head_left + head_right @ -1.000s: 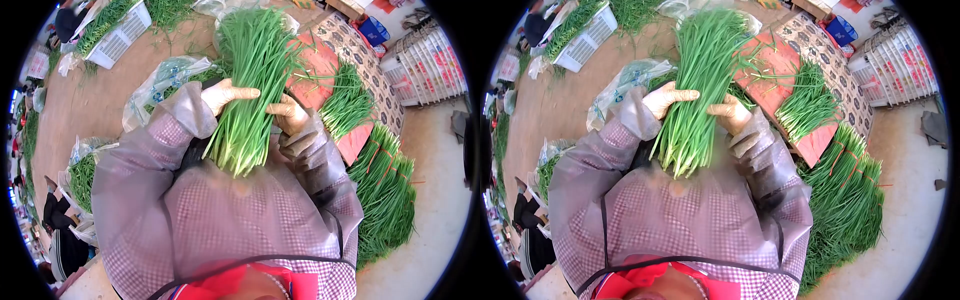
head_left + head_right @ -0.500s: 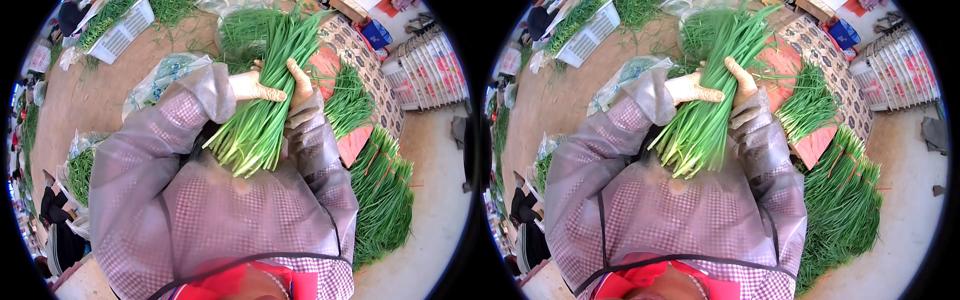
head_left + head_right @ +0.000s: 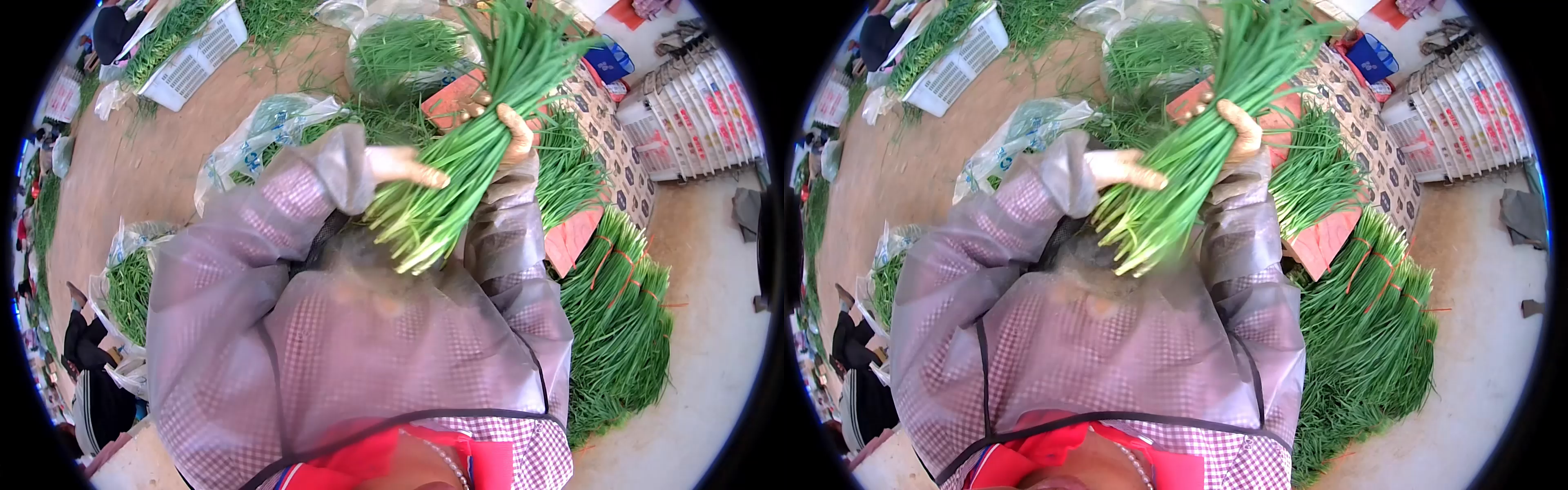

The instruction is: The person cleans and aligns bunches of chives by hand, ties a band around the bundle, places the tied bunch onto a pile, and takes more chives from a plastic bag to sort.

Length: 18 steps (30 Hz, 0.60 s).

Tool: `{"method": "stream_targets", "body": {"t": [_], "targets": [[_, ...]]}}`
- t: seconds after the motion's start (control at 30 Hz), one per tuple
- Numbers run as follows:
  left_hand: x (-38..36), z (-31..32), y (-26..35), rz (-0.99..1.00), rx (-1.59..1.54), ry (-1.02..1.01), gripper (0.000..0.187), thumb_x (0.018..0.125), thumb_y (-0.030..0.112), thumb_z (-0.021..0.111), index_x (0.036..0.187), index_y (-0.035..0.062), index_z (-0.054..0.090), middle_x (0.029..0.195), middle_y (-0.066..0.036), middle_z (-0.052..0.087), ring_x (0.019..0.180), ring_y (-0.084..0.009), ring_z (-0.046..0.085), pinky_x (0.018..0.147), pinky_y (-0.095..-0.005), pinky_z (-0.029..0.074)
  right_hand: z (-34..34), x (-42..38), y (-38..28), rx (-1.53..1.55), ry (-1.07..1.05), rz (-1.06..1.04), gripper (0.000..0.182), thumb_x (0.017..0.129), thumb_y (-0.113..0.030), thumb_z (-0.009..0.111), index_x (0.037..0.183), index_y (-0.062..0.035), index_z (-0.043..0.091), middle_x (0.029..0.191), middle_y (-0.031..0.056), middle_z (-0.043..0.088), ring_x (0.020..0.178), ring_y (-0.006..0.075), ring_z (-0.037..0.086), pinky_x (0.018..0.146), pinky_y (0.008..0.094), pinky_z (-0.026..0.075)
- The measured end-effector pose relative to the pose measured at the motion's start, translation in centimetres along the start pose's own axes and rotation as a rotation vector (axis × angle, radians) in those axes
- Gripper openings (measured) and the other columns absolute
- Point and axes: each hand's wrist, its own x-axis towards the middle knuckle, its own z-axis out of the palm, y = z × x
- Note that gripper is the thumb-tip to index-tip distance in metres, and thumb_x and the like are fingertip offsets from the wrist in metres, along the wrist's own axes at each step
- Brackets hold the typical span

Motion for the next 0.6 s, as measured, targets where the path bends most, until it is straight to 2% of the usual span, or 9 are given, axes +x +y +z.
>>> {"method": "stream_targets", "body": {"t": [0.03,0.1,0.17,0.2,0.37,0.43,0.47,0.57,0.6], "targets": [[0.7,-1.9,-2.0,0.045,0.132,-0.058,0.047,0.08,0.038,0.069,0.105,-0.0001,0.058,0.087,-0.007,0.064,0.074,-0.0114,0.059,0.064,-0.0268,0.047,-0.8,0.5,-0.8,-0.091,-0.096,-0.108,0.036,0.078,-0.025,0.063,0.104,-0.0062,0.047,0.092,0.0035,0.052,0.094,0.0226,0.052,0.087,0.0361,0.045],[-0.5,-2.2,-2.7,0.071,0.035,-0.258,0.036,0.082,0.03,0.068,0.104,0.0021,0.058,0.083,-0.002,0.063,0.058,-0.0088,0.054,0.05,-0.0225,0.043,-1.9,0.1,-3.4,-0.046,-0.141,-0.064,0.033,0.079,-0.025,0.063,0.102,-0.0074,0.047,0.091,0.0023,0.051,0.092,0.0209,0.051,0.088,0.0344,0.044],[0.4,-3.6,-5.6,0.048,0.035,-0.053,0.028,0.084,0.028,0.066,0.09,0.0023,0.06,0.065,0.002,0.054,0.046,-0.0047,0.041,0.038,-0.0204,0.027,-4.4,0.7,-5.4,0.039,-0.143,-0.136,0.03,0.08,-0.025,0.063,0.1,-0.0102,0.046,0.091,0.0012,0.051,0.095,0.0205,0.05,0.09,0.0344,0.042],[-0.8,-2.5,-4.1,-0.082,0.043,0.052,0.025,0.086,0.026,0.065,0.082,0.0026,0.059,0.055,0.005,0.045,0.043,-0.0028,0.034,0.036,-0.0198,0.02,-5.6,0.8,-6.3,0.056,-0.138,-0.167,0.03,0.08,-0.026,0.063,0.1,-0.0111,0.046,0.092,0.001,0.052,0.096,0.0209,0.05,0.091,0.0359,0.041],[-1.6,-2.8,-4.8,0.225,-0.117,0.147,0.022,0.09,0.025,0.06,0.083,0.0033,0.059,0.058,0.006,0.044,0.044,-0.0022,0.033,0.039,-0.0184,0.021,-6.7,0.5,-9.4,0.031,-0.122,-0.339,0.032,0.079,-0.027,0.062,0.102,-0.0084,0.05,0.09,0.0048,0.057,0.092,0.0256,0.053,0.085,0.0405,0.045],[-1.5,-1.3,-3.5,0.455,-0.09,0.265,0.023,0.089,0.026,0.061,0.082,0.0048,0.061,0.058,0.005,0.047,0.048,-0.0018,0.037,0.041,-0.0177,0.026,-6.2,0.3,-9.7,0.022,-0.126,-0.367,0.032,0.079,-0.027,0.062,0.102,-0.0086,0.05,0.09,0.0048,0.057,0.091,0.0257,0.053,0.085,0.0406,0.045],[-1.2,-1.0,-3.3,0.503,-0.098,0.265,0.021,0.088,0.024,0.063,0.092,0.004,0.064,0.063,0.005,0.051,0.053,-0.002,0.042,0.045,-0.016,0.03,-6.1,0.2,-9.7,0.019,-0.128,-0.386,0.032,0.079,-0.028,0.062,0.102,-0.0089,0.049,0.09,0.0049,0.057,0.091,0.0258,0.053,0.085,0.0408,0.045],[-1.1,1.3,-1.4,0.528,-0.124,0.301,0.026,0.085,0.022,0.067,0.103,0.0042,0.064,0.068,0.006,0.054,0.058,-0.002,0.045,0.048,-0.0154,0.033,-7.7,1.0,-9.7,0.051,-0.22,-0.495,0.05,0.082,-0.022,0.057,0.126,-0.0043,0.04,0.099,0.0041,0.05,0.093,0.0191,0.051,0.088,0.0401,0.045],[-0.5,1.5,-1.5,0.469,-0.148,0.299,0.035,0.086,0.016,0.065,0.114,-0.0021,0.056,0.079,0.001,0.058,0.058,-0.0034,0.043,0.048,-0.0159,0.032,-6.8,0.5,-9.4,0.052,-0.209,-0.504,0.057,0.083,-0.019,0.055,0.134,-0.0039,0.033,0.102,0.0033,0.048,0.095,0.0165,0.05,0.089,0.0396,0.044]]}}
